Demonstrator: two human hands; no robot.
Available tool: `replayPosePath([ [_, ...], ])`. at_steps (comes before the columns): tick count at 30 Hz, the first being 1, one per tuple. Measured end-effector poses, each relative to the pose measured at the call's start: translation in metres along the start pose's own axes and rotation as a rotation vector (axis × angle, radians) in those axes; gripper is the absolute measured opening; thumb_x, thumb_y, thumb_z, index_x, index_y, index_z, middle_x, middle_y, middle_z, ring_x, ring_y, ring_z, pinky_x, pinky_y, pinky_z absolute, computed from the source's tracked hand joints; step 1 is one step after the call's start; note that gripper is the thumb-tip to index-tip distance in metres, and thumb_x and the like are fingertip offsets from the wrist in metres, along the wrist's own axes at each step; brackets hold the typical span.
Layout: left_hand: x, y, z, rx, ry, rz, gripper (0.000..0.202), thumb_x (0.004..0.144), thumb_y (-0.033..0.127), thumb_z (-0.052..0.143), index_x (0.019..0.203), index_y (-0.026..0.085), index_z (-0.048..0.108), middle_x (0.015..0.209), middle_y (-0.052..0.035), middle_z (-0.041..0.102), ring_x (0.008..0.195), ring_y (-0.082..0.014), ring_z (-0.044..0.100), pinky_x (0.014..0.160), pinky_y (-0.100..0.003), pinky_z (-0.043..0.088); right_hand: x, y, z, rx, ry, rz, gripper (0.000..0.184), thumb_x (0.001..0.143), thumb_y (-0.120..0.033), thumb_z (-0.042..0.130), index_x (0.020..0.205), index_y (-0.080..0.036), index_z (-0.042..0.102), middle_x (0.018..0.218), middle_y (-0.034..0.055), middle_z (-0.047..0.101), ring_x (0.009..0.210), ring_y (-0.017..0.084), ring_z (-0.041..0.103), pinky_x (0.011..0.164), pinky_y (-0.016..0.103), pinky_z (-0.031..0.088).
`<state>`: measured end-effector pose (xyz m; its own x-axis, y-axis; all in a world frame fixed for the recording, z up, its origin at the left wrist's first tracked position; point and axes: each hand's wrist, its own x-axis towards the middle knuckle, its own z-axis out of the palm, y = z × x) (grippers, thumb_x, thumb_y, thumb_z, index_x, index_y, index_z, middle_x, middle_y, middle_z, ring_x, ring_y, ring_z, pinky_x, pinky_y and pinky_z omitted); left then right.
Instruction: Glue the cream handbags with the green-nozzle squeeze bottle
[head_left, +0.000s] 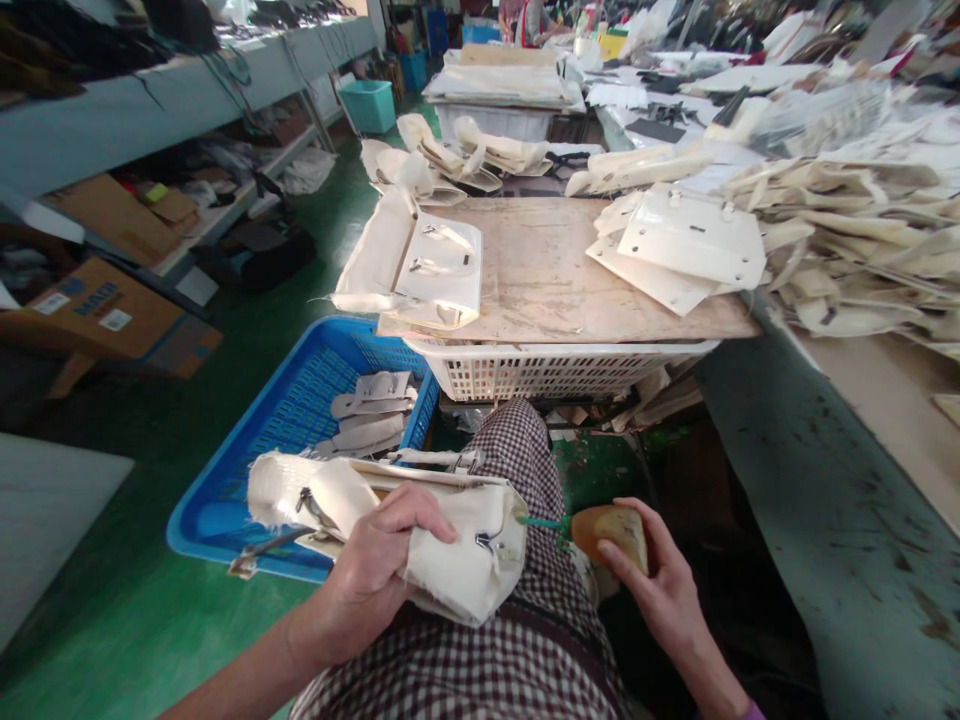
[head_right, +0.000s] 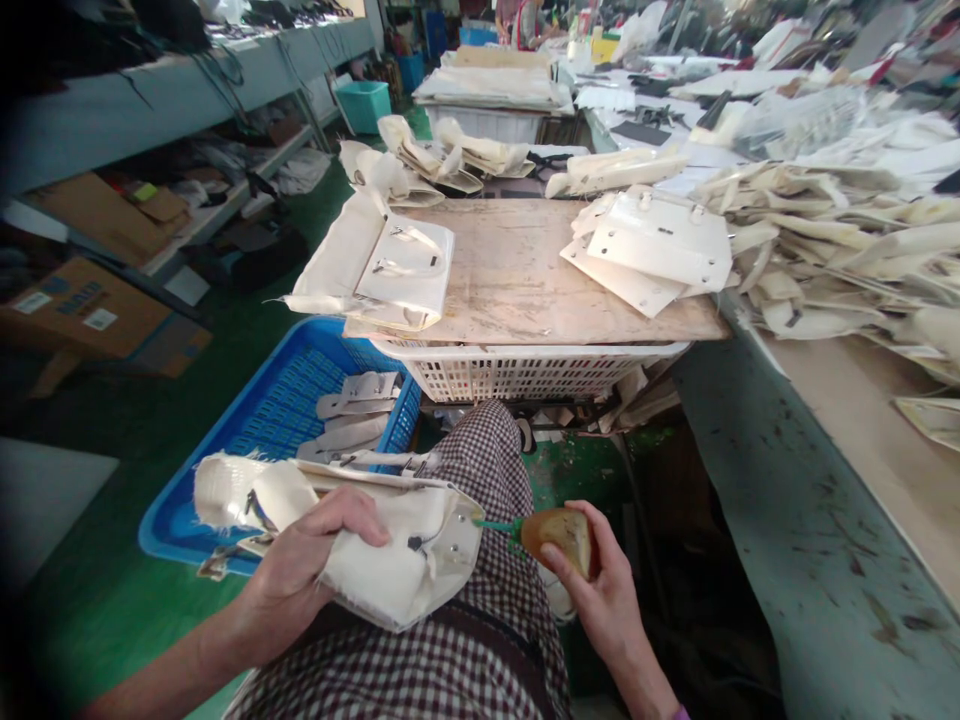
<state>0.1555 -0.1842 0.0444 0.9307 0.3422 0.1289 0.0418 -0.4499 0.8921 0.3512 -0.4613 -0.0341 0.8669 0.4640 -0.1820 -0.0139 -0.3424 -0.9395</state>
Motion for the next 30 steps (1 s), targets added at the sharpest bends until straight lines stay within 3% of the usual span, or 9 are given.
replayPosePath([
  [7, -0.001, 0.000, 0.002, -0.072, 0.035, -0.066, 0.018, 0.087, 0.007, 0.060, 0.089, 0.024, 0.067, 0.091, -0.0020, 0.063, 0.084, -0.0161, 0.063, 0.073, -0.025, 0.051, -0.005, -0.013, -0.012, -0.020, -0.110, 0.019, 0.048, 0.079, -0.048, 0.077, 0.117, -0.023, 0.063, 0.099, 0.0046, 0.067, 0.085, 0.026, 0.066, 0.072, 0.033, 0.057],
  [11, -0.002, -0.001, 0.002, -0.033, 0.004, -0.038, 0.018, 0.087, 0.007, 0.061, 0.091, 0.024, 0.067, 0.092, -0.0016, 0.064, 0.088, -0.0161, 0.063, 0.076, -0.025, 0.051, -0.006, -0.010, -0.010, 0.009, -0.046, 0.036, 0.050, 0.077, -0.048, 0.078, 0.118, -0.023, 0.062, 0.101, 0.0057, 0.067, 0.082, 0.026, 0.066, 0.065, 0.033, 0.056],
  [16, 0.003, 0.008, 0.001, -0.024, 0.043, 0.001, 0.015, 0.088, 0.009, 0.060, 0.088, 0.023, 0.068, 0.087, -0.0019, 0.065, 0.083, -0.0159, 0.063, 0.071, -0.024, 0.051, -0.003, -0.003, -0.006, -0.018, 0.072, 0.007, 0.053, 0.076, -0.048, 0.079, 0.118, -0.022, 0.061, 0.105, 0.0069, 0.066, 0.087, 0.027, 0.066, 0.074, 0.035, 0.057],
  [21, 0.003, 0.009, 0.001, 0.017, 0.028, 0.020, 0.017, 0.087, 0.007, 0.060, 0.090, 0.023, 0.067, 0.088, -0.0018, 0.065, 0.083, -0.0157, 0.064, 0.073, -0.025, 0.051, -0.007, -0.009, -0.010, -0.053, -0.003, -0.022, 0.050, 0.078, -0.047, 0.079, 0.117, -0.022, 0.062, 0.107, 0.0074, 0.067, 0.093, 0.028, 0.066, 0.079, 0.037, 0.056],
  [25, 0.001, 0.008, 0.001, 0.061, 0.011, 0.111, 0.021, 0.088, 0.005, 0.055, 0.090, 0.022, 0.065, 0.088, -0.0017, 0.065, 0.084, -0.0149, 0.063, 0.073, -0.024, 0.051, -0.008, -0.018, -0.014, -0.044, -0.116, 0.017, 0.049, 0.080, -0.047, 0.078, 0.119, -0.023, 0.062, 0.102, 0.0068, 0.067, 0.088, 0.028, 0.066, 0.070, 0.034, 0.057],
  [30, 0.000, 0.008, 0.001, 0.046, 0.042, 0.119, 0.015, 0.088, 0.010, 0.059, 0.092, 0.023, 0.065, 0.087, -0.0017, 0.066, 0.083, -0.0159, 0.062, 0.072, -0.024, 0.050, -0.005, -0.020, -0.010, -0.035, -0.033, 0.011, 0.051, 0.079, -0.048, 0.078, 0.120, -0.023, 0.061, 0.107, 0.0069, 0.065, 0.089, 0.026, 0.064, 0.063, 0.030, 0.055],
])
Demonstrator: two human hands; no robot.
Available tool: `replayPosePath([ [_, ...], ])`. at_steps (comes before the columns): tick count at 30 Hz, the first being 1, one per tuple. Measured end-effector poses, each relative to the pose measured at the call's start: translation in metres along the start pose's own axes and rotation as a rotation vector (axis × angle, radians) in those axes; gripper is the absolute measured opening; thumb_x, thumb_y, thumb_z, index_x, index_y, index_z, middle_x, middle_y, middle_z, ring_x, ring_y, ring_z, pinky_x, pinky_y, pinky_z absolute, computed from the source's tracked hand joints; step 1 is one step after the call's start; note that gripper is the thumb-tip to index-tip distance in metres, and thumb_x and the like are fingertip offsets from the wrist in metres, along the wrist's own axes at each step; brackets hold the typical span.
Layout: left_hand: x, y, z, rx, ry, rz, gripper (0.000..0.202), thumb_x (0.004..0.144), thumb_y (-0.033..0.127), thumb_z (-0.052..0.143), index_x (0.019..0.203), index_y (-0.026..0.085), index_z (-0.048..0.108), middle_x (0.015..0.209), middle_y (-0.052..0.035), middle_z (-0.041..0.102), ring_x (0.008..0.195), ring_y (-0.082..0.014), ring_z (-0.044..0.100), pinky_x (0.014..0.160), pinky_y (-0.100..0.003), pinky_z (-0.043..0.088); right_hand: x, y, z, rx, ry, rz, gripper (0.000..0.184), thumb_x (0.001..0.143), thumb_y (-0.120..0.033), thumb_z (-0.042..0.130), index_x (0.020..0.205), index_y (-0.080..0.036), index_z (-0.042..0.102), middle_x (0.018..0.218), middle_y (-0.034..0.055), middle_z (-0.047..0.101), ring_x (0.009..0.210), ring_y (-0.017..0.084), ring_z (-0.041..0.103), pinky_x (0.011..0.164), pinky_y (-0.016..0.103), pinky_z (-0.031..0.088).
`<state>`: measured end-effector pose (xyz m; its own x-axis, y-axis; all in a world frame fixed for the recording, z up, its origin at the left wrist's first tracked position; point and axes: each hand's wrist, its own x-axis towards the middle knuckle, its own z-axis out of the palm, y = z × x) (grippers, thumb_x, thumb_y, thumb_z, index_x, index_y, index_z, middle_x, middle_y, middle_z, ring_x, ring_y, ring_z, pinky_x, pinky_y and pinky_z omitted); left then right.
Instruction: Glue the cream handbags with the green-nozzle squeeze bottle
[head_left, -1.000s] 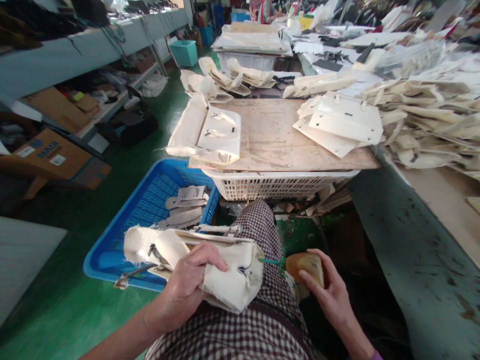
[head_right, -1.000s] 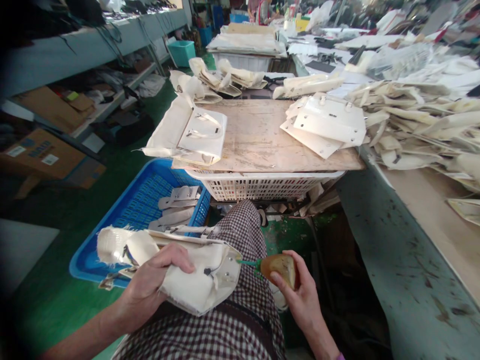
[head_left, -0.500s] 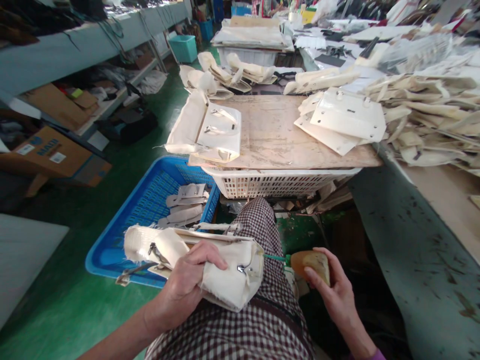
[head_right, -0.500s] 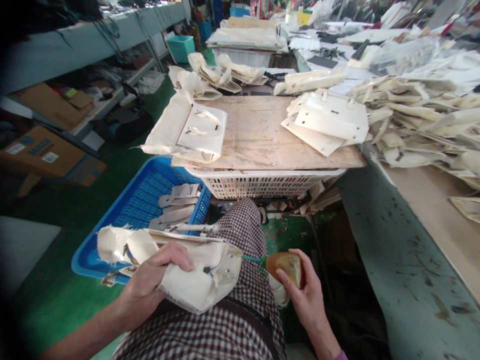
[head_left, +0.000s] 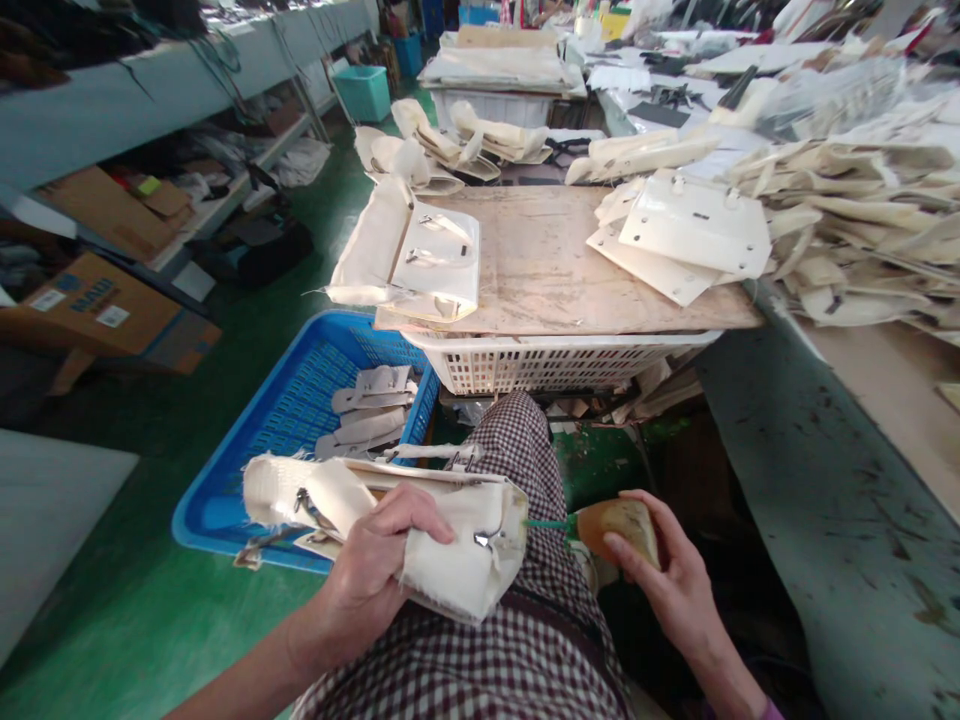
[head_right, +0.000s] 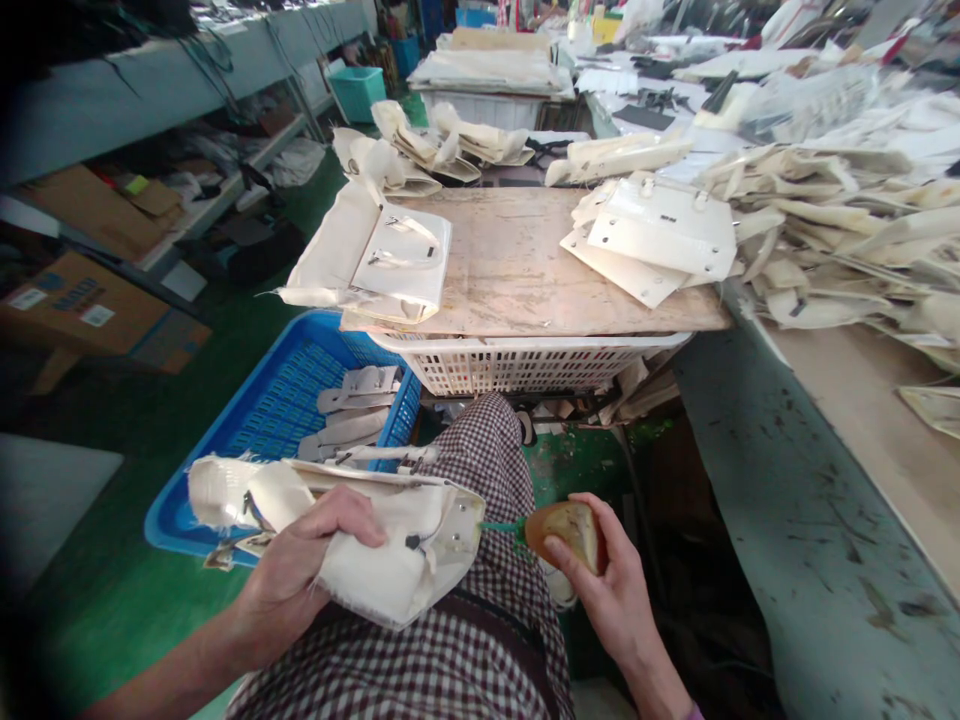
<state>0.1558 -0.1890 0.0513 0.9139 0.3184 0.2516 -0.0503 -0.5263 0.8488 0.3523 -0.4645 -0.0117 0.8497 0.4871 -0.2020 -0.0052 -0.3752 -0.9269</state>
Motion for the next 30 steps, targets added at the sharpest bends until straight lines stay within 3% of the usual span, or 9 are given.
replayPosePath([
  [8, -0.007, -0.005, 0.000, 0.012, -0.028, -0.041, 0.020, 0.086, 0.006, 0.059, 0.095, 0.024, 0.065, 0.090, -0.0025, 0.066, 0.087, -0.0173, 0.061, 0.076, -0.027, 0.051, -0.001, 0.009, 0.008, 0.011, 0.033, -0.021, 0.053, 0.077, -0.045, 0.080, 0.121, -0.023, 0.060, 0.109, 0.0067, 0.067, 0.094, 0.027, 0.066, 0.082, 0.036, 0.056],
  [12, -0.009, -0.007, 0.002, -0.007, -0.035, -0.071, 0.020, 0.086, 0.006, 0.061, 0.095, 0.024, 0.065, 0.090, -0.0027, 0.065, 0.087, -0.0174, 0.062, 0.075, -0.027, 0.050, -0.005, 0.007, 0.003, 0.031, -0.044, 0.032, 0.049, 0.078, -0.045, 0.079, 0.119, -0.023, 0.062, 0.106, 0.0071, 0.067, 0.090, 0.028, 0.066, 0.071, 0.034, 0.057],
  [18, -0.011, -0.010, 0.005, -0.041, 0.012, -0.089, 0.018, 0.086, 0.008, 0.062, 0.094, 0.024, 0.066, 0.088, -0.0028, 0.065, 0.085, -0.0178, 0.062, 0.073, -0.027, 0.050, -0.009, 0.005, 0.001, 0.070, -0.010, 0.099, 0.051, 0.075, -0.048, 0.080, 0.116, -0.023, 0.063, 0.102, 0.0070, 0.068, 0.076, 0.024, 0.065, 0.050, 0.028, 0.052],
  [24, -0.009, -0.005, 0.001, -0.014, -0.005, -0.064, 0.020, 0.086, 0.006, 0.060, 0.095, 0.024, 0.066, 0.089, -0.0022, 0.066, 0.085, -0.0168, 0.062, 0.073, -0.026, 0.051, -0.015, 0.007, 0.001, 0.131, 0.025, 0.168, 0.052, 0.077, -0.050, 0.079, 0.118, -0.024, 0.061, 0.094, 0.0033, 0.066, 0.059, 0.019, 0.058, 0.046, 0.029, 0.052],
  [30, -0.005, -0.001, 0.002, 0.014, -0.004, -0.039, 0.018, 0.086, 0.008, 0.061, 0.093, 0.024, 0.066, 0.086, -0.0018, 0.065, 0.083, -0.0166, 0.062, 0.071, -0.025, 0.051, -0.019, 0.009, 0.002, 0.067, 0.019, 0.139, 0.054, 0.076, -0.052, 0.078, 0.118, -0.022, 0.062, 0.105, 0.0080, 0.066, 0.074, 0.023, 0.062, 0.048, 0.029, 0.053],
])
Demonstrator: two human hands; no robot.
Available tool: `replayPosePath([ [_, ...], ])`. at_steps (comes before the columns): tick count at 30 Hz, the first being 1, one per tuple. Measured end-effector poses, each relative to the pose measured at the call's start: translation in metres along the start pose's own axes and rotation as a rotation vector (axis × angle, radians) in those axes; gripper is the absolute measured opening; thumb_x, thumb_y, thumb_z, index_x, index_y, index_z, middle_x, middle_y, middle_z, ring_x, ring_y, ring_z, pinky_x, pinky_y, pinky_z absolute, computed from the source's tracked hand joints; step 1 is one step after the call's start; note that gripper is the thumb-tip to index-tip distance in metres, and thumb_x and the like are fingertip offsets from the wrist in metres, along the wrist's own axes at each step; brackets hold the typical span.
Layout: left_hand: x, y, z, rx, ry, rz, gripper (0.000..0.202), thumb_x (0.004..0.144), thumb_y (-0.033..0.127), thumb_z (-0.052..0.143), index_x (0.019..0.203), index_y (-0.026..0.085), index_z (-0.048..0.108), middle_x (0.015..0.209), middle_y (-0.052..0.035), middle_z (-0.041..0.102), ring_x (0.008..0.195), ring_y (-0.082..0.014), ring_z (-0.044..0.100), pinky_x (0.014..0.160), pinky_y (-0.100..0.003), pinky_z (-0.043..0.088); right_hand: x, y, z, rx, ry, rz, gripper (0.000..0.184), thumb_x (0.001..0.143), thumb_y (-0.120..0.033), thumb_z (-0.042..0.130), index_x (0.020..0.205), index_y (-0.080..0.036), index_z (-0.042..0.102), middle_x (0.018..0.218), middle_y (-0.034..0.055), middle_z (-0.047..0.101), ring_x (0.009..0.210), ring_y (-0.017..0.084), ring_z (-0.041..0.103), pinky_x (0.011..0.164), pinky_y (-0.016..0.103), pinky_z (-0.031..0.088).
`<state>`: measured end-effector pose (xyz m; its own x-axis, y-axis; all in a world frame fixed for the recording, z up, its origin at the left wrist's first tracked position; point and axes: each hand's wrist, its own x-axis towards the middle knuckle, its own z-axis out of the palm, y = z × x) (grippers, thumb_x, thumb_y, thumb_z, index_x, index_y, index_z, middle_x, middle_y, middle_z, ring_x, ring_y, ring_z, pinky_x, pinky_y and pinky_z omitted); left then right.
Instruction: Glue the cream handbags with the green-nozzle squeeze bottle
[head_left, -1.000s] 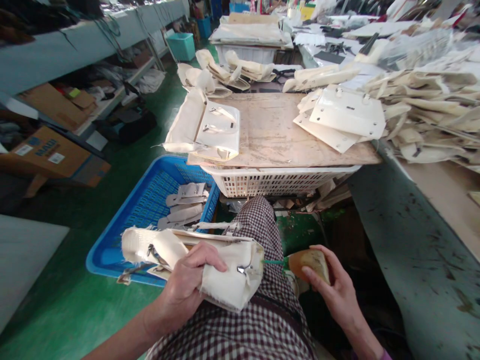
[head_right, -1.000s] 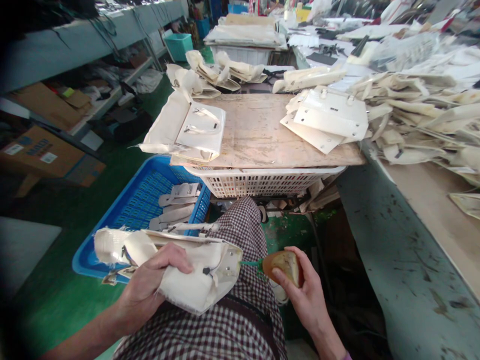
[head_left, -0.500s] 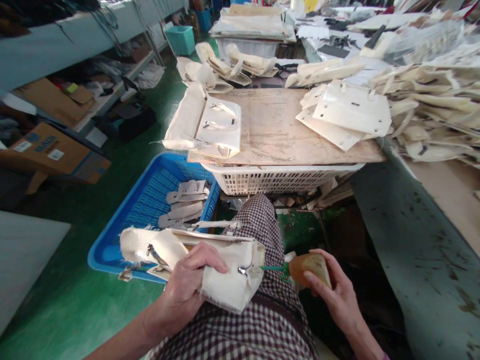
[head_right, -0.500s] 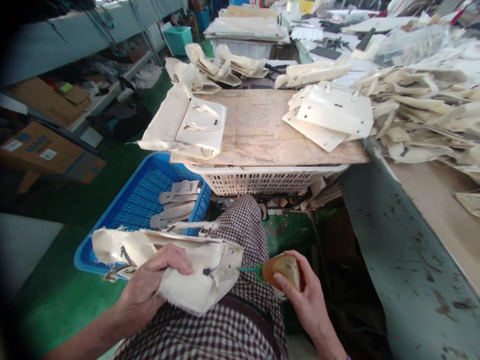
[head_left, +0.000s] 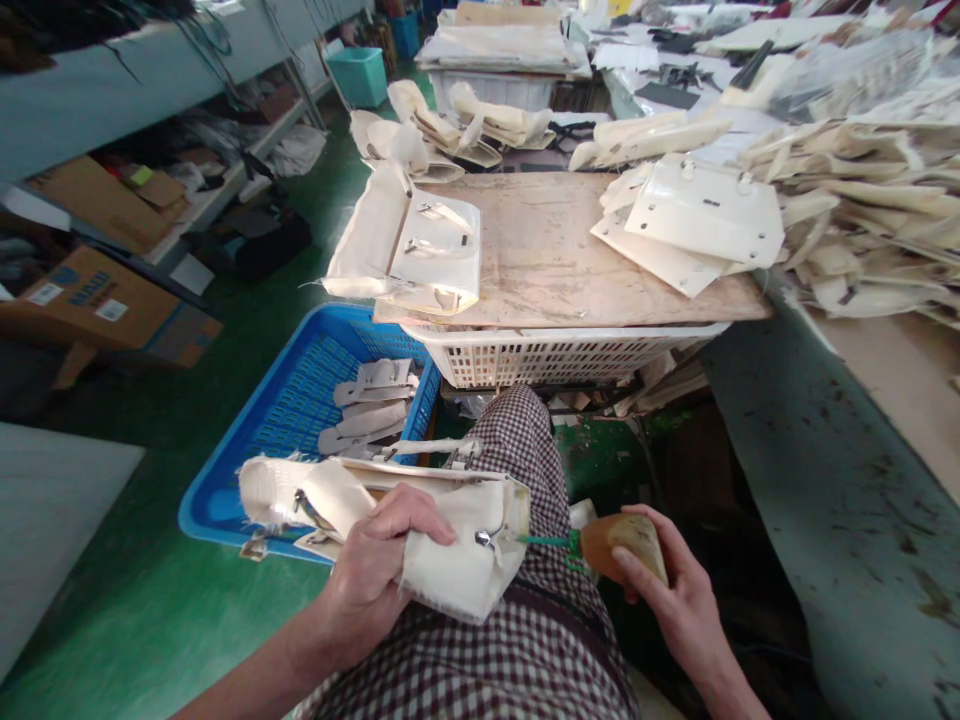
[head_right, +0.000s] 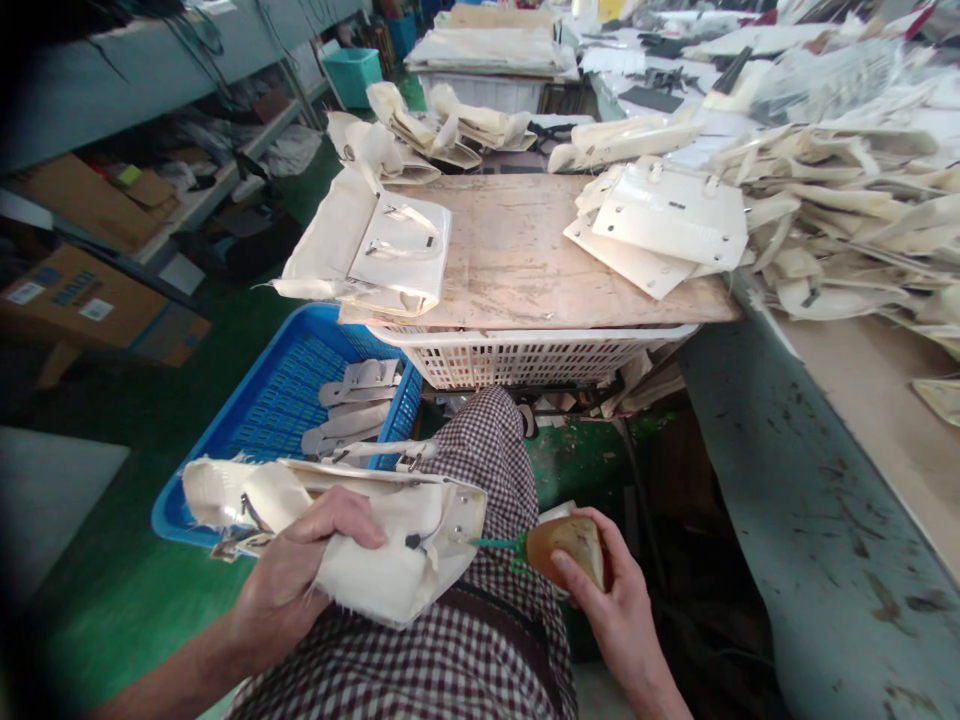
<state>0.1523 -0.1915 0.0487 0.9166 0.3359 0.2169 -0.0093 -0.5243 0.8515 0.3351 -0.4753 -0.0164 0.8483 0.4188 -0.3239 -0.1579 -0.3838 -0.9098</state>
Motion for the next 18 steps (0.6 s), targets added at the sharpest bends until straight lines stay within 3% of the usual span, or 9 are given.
replayPosePath([
  [7, -0.011, 0.001, 0.000, 0.008, -0.007, -0.005, 0.020, 0.090, 0.008, 0.055, 0.096, 0.024, 0.064, 0.089, -0.0028, 0.065, 0.087, -0.0171, 0.060, 0.075, -0.026, 0.050, -0.005, -0.006, 0.000, -0.072, 0.101, -0.032, 0.056, 0.074, -0.052, 0.079, 0.119, -0.023, 0.062, 0.104, 0.0088, 0.068, 0.076, 0.025, 0.064, 0.051, 0.029, 0.054],
  [13, -0.015, -0.001, 0.001, 0.012, -0.020, -0.021, 0.020, 0.090, 0.008, 0.056, 0.098, 0.024, 0.065, 0.091, -0.0036, 0.063, 0.089, -0.0181, 0.059, 0.077, -0.028, 0.050, -0.014, -0.017, -0.002, -0.064, 0.297, -0.016, 0.056, 0.073, -0.054, 0.080, 0.117, -0.024, 0.063, 0.099, 0.0060, 0.066, 0.066, 0.021, 0.062, 0.046, 0.027, 0.053],
  [18, -0.012, -0.002, 0.002, 0.013, -0.006, -0.015, 0.020, 0.089, 0.007, 0.057, 0.096, 0.024, 0.065, 0.090, -0.0029, 0.063, 0.088, -0.0173, 0.059, 0.075, -0.026, 0.050, -0.019, -0.023, 0.005, -0.042, 0.161, -0.001, 0.056, 0.072, -0.054, 0.080, 0.116, -0.024, 0.065, 0.097, 0.0064, 0.068, 0.064, 0.022, 0.061, 0.044, 0.029, 0.052],
])
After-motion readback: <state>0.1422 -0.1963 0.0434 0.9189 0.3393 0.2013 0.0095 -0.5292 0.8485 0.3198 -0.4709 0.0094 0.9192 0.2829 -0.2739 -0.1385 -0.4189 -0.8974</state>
